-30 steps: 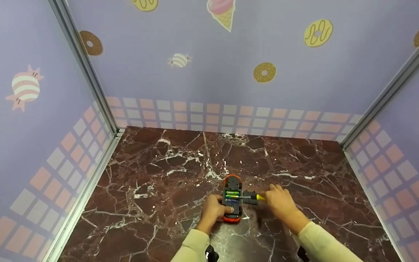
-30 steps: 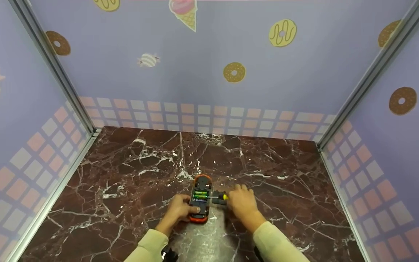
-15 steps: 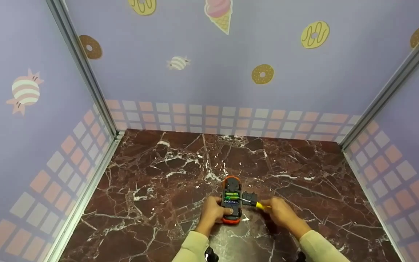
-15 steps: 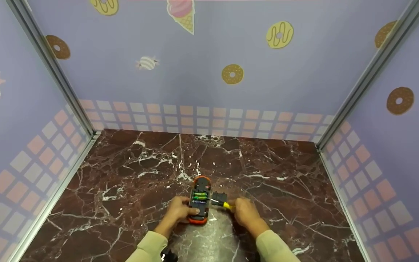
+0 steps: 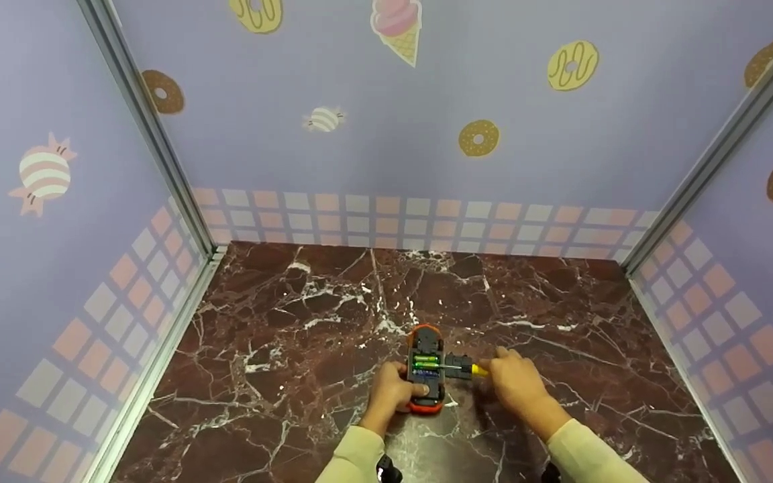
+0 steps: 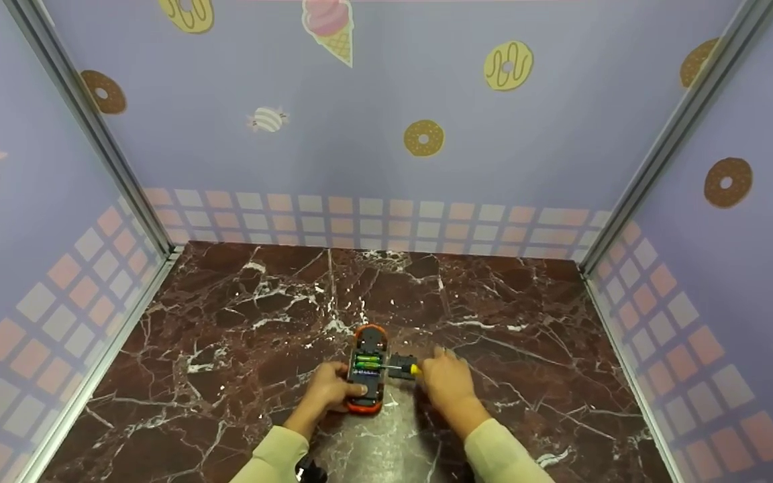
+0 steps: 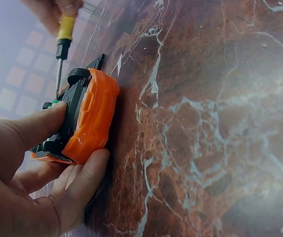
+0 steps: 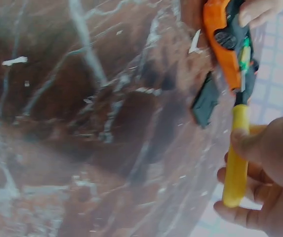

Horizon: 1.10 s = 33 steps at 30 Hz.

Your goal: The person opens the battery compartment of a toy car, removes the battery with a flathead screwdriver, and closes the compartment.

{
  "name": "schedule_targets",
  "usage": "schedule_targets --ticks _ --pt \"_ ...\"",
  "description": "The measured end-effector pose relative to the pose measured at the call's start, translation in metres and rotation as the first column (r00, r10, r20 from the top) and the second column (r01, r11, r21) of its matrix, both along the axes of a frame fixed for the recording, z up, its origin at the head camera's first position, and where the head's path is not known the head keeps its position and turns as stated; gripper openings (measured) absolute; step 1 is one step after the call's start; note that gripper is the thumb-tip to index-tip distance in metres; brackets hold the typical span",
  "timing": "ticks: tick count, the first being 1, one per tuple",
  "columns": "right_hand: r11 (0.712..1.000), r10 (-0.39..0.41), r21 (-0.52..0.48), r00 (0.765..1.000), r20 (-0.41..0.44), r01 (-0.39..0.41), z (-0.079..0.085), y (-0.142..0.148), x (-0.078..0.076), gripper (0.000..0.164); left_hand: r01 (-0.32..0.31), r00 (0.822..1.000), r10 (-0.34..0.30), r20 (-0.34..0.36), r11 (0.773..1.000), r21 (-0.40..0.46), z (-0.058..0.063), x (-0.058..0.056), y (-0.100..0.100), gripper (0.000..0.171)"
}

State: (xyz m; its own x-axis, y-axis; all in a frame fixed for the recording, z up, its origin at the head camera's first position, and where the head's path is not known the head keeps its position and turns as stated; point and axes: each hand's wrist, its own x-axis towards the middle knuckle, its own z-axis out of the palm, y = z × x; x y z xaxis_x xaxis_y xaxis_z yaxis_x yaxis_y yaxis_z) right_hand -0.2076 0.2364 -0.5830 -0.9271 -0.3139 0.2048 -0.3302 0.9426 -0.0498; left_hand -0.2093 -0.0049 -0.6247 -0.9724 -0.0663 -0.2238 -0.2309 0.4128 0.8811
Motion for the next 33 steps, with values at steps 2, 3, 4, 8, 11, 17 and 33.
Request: schedule_targets --ticks 2,3,4,8,11,17,33 --pt "0.999 0.001 0.052 1.0 -0.015 0.0 0.005 -0.003 0.0 0.024 0.003 1.0 -0.003 -0.005 1.0 0.012 0.0 0.001 0.0 0.037" --pt "0.998 -0.002 0.065 1.0 -0.017 0.003 0.007 -0.004 0.0 0.023 0.003 1.0 -0.003 -0.011 1.0 0.009 0.0 0.001 0.0 0.037" --pt "0.997 -0.006 0.072 1.0 -0.019 0.007 0.008 -0.005 0.0 0.022 0.003 1.0 -0.003 -0.017 1.0 0.007 0.0 0.001 0.0 0.037" --pt "0.998 -0.012 0.064 0.999 -0.048 0.015 0.011 -0.003 0.001 0.017 -0.001 1.0 0.001 -0.025 1.0 0.001 -0.002 0.0 0.001 0.037" --pt "0.999 0.001 0.046 0.997 -0.079 0.003 0.011 -0.001 0.002 0.011 -0.004 1.0 0.004 -0.019 1.0 0.002 -0.002 0.0 0.001 0.038" --pt "0.999 0.031 0.042 0.992 -0.123 -0.026 0.013 -0.002 0.006 0.009 -0.002 0.999 0.001 -0.032 1.0 -0.025 0.0 0.001 0.0 0.038" --pt "0.985 0.052 0.171 0.994 -0.099 -0.035 0.028 -0.023 0.0 0.012 -0.001 0.999 0.002 -0.04 1.0 0.026 -0.002 0.003 0.0 0.037"
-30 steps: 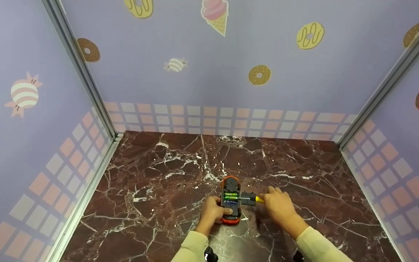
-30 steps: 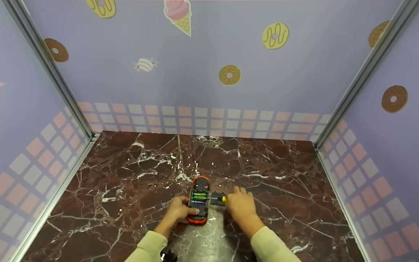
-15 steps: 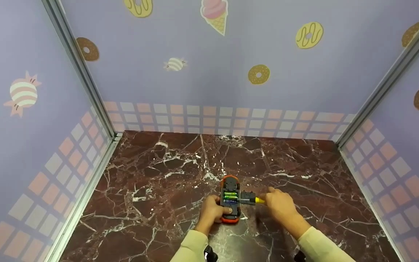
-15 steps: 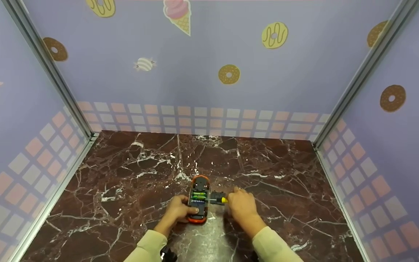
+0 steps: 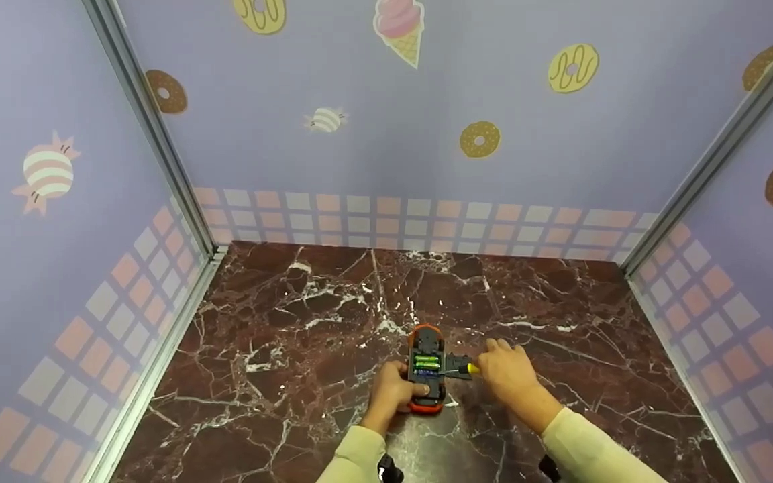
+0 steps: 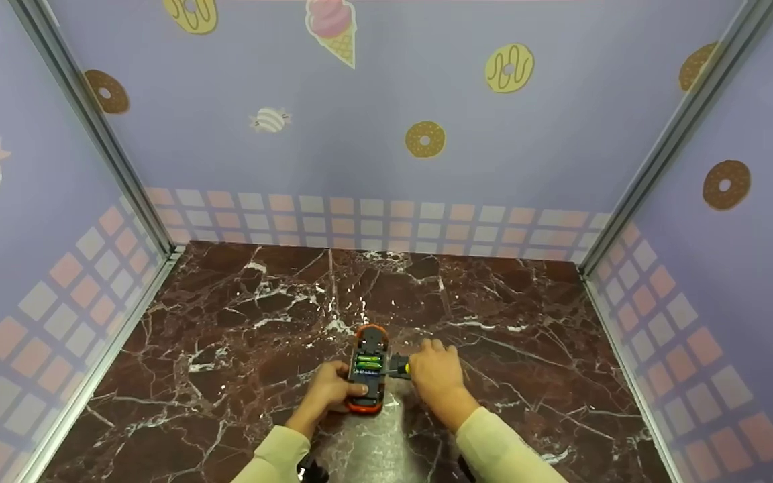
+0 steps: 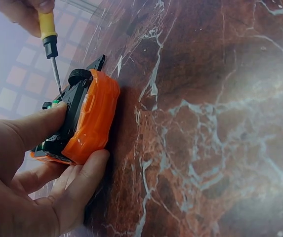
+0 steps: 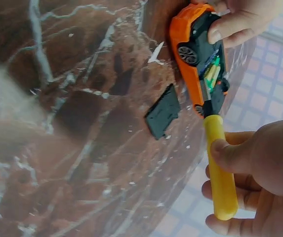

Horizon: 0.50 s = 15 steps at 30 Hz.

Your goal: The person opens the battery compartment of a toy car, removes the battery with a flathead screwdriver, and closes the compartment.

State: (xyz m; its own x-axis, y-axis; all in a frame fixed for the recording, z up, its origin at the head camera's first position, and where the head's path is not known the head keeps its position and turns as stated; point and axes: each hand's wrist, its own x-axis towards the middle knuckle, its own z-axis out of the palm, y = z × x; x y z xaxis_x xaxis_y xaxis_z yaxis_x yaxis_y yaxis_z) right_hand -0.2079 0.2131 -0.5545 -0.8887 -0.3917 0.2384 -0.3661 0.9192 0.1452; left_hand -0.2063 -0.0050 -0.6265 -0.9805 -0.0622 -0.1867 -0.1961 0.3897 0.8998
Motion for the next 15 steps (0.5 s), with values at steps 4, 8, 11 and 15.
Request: schedule_targets --ticks 4,8,11,15 --pt "0.998 -0.016 0.053 0.999 0.049 0.013 0.01 -0.011 -0.002 0.015 0.002 1.0 -0.002 0.014 1.0 -0.005 0.0 -0.001 -0.001 0.038" --pt "0.994 -0.009 0.107 0.997 0.072 0.001 0.016 -0.018 -0.004 0.012 0.008 1.0 -0.007 0.017 0.999 -0.038 0.0 -0.002 -0.001 0.039" --pt "0.989 -0.008 0.15 0.998 0.061 -0.001 0.019 -0.023 -0.005 0.013 0.006 1.0 -0.005 0.025 0.999 -0.041 0.001 -0.003 0.0 0.039" --pt "0.976 -0.009 0.219 0.998 0.055 -0.003 0.024 -0.032 -0.004 0.013 -0.009 0.998 0.011 0.055 1.0 -0.025 0.003 -0.003 0.001 0.038"
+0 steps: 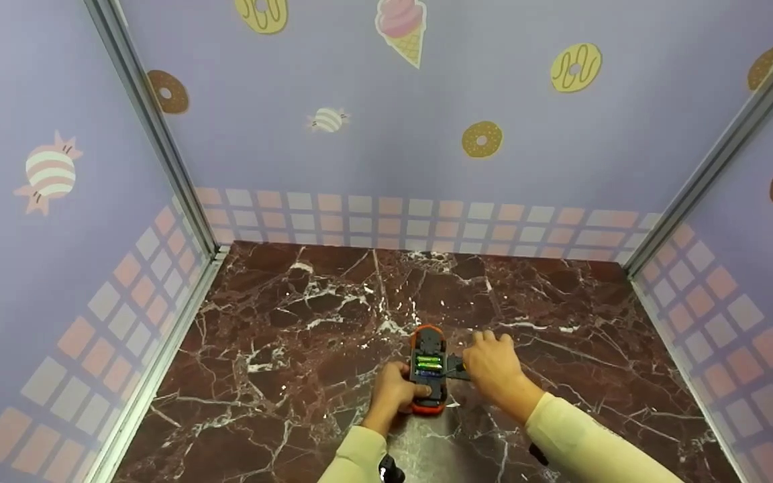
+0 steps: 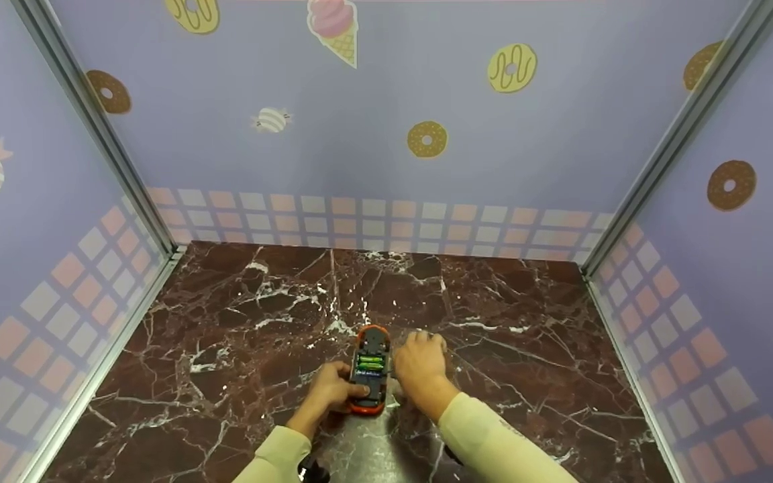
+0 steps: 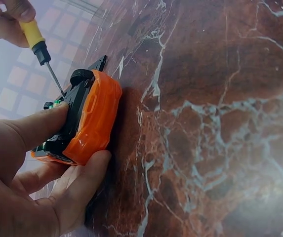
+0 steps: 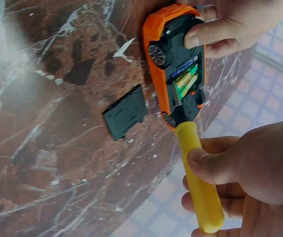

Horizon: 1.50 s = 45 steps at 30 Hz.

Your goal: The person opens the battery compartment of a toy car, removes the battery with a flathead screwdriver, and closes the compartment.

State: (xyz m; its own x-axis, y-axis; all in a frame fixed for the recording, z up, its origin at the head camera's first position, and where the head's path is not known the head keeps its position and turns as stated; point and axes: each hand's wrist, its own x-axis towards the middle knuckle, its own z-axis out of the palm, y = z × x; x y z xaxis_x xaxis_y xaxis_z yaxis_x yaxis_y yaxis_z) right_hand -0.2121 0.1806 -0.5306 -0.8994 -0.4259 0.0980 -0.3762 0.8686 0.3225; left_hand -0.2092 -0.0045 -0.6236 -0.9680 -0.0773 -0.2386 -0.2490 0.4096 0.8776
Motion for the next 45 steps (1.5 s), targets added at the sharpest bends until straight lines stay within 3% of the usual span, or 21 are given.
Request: schedule_targets --ticks 9,15,23,31,35,41,45 --pt "0.983 -0.049 0.181 0.998 0.043 0.04 0.008 -0.027 0.002 0.02 0.003 1.0 -0.003 -0.009 1.0 0.023 0.0 0.001 0.001 0.036" --pt "0.981 -0.015 0.193 1.0 0.012 0.013 0.007 -0.026 0.001 0.018 -0.005 1.0 0.005 -0.022 1.0 -0.002 -0.001 0.0 0.0 0.035" --pt "0.999 0.045 0.019 0.999 0.003 -0.045 -0.002 0.0 0.001 0.01 -0.004 1.0 0.004 -0.006 0.999 0.051 -0.005 -0.001 -0.001 0.034" --pt "0.98 0.052 -0.191 0.998 -0.019 -0.055 -0.017 0.028 0.001 0.014 0.019 0.999 -0.019 -0.046 1.0 0.014 -0.003 0.0 -0.002 0.034" --pt "0.953 0.035 -0.303 0.999 0.01 -0.03 -0.027 0.042 0.0 0.017 0.01 0.999 -0.009 -0.036 0.999 0.032 -0.002 -0.002 -0.001 0.035" --pt "0.877 0.078 -0.48 0.992 0.1 -0.02 -0.044 0.06 0.0 0.01 -0.003 1.0 0.003 0.0 0.999 0.047 -0.003 -0.003 0.001 0.034" --pt "0.841 0.125 -0.541 0.971 0.205 0.006 -0.055 0.067 -0.001 0.025 0.001 1.0 -0.001 -0.008 0.999 0.04 -0.003 0.0 0.0 0.034"
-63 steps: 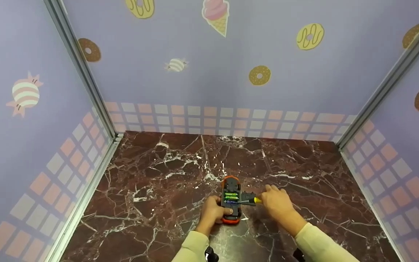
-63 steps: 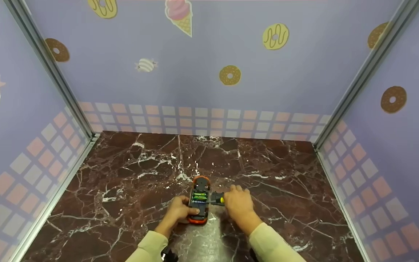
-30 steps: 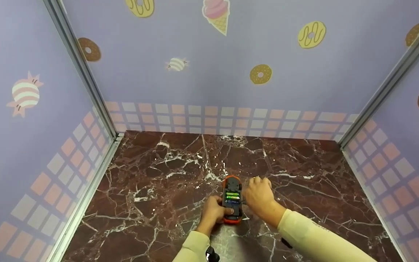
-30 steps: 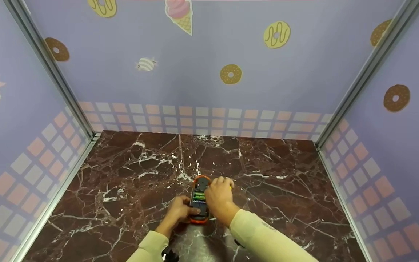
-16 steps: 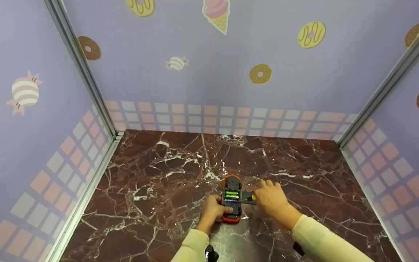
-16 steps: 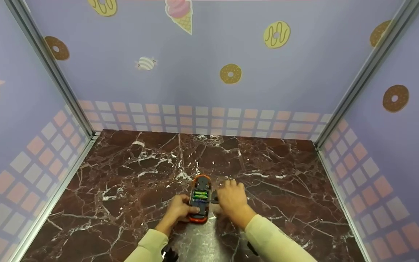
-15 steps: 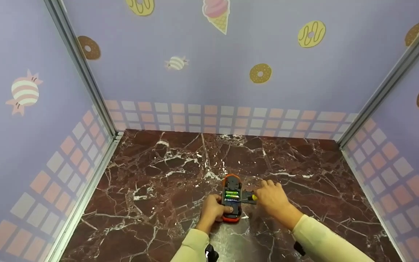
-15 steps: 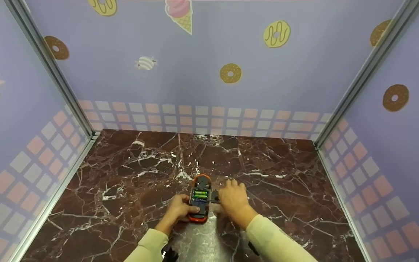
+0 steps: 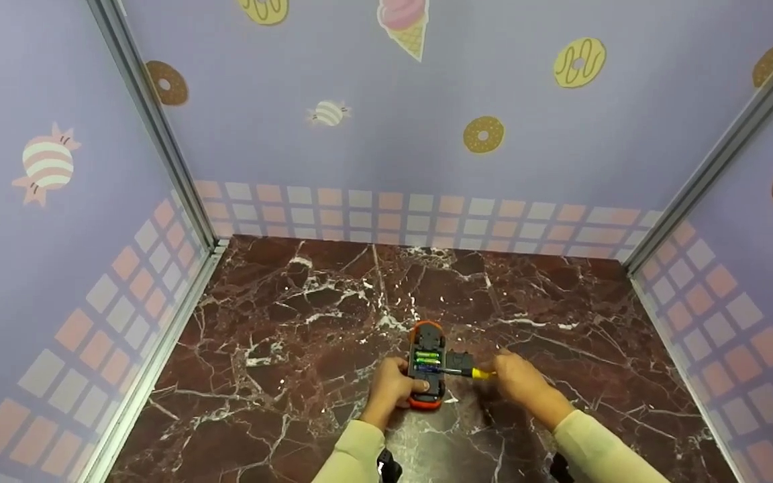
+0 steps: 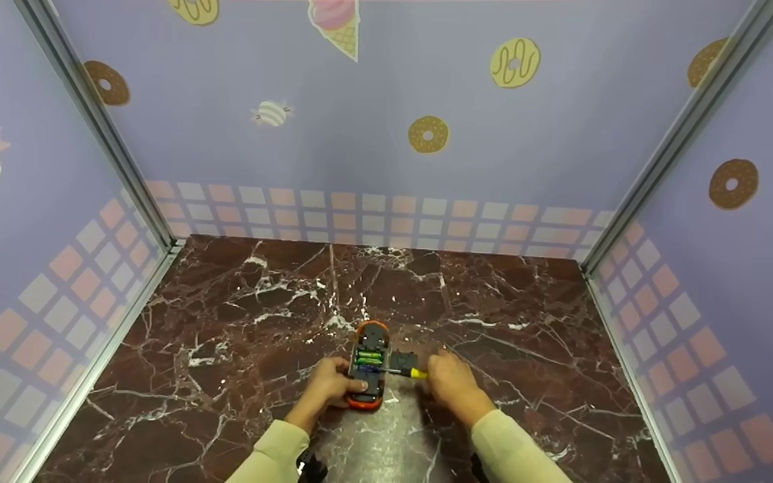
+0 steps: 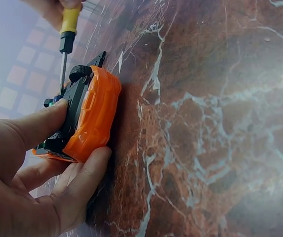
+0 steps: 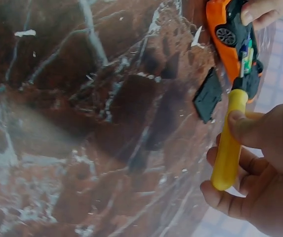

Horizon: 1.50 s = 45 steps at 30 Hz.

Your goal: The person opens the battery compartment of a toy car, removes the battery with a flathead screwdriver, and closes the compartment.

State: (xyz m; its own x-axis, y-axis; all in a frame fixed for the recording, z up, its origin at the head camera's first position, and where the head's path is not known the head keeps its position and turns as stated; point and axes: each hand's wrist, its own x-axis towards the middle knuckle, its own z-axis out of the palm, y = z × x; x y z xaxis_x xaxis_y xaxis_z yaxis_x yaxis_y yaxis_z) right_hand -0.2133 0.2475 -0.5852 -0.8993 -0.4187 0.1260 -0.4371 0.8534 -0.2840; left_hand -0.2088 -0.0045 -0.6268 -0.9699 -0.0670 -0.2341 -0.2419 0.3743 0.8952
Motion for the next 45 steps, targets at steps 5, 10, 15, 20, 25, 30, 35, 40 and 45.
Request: schedule_targets --ticks 5,10,15,20,25,30,35,40,45 --pt "0.998 0.042 -0.05 0.992 0.115 -0.036 -0.011 0.004 -0.003 0.017 0.01 1.0 -0.01 -0.013 1.0 0.018 -0.001 0.003 -0.002 0.034" --pt "0.992 0.094 -0.103 0.982 0.164 -0.077 -0.014 0.009 -0.008 0.015 0.006 1.0 -0.006 -0.017 1.0 0.004 -0.001 0.002 -0.001 0.034" --pt "0.987 0.116 -0.131 0.974 0.197 -0.091 -0.015 0.013 -0.013 0.023 0.0 1.0 0.0 -0.018 1.0 0.011 0.0 0.001 -0.001 0.035" --pt "0.987 0.119 -0.133 0.973 0.199 -0.094 -0.02 0.015 -0.013 0.023 0.0 1.0 0.0 -0.011 1.0 0.02 -0.001 0.001 -0.001 0.035" --pt "0.997 0.053 -0.071 0.99 0.127 -0.044 -0.018 0.01 -0.008 0.021 0.002 1.0 -0.002 -0.003 1.0 0.005 -0.001 0.0 0.0 0.035" --pt "0.998 -0.024 0.065 0.999 -0.034 0.026 -0.003 0.0 0.0 0.024 -0.001 1.0 0.001 0.006 1.0 0.016 -0.002 -0.001 0.0 0.036" --pt "0.973 0.017 0.229 0.977 -0.215 0.033 0.013 -0.013 0.007 0.017 0.003 1.0 -0.003 -0.006 1.0 0.019 -0.003 0.0 0.0 0.036" --pt "0.941 0.117 0.339 0.924 -0.365 0.015 0.016 -0.023 0.011 0.009 0.004 1.0 -0.004 -0.008 1.0 -0.019 -0.002 0.0 0.0 0.036" --pt "0.968 0.072 0.25 0.927 -0.369 0.025 0.009 -0.017 0.011 0.016 0.012 1.0 -0.011 0.013 1.0 -0.005 -0.001 -0.001 0.0 0.035"
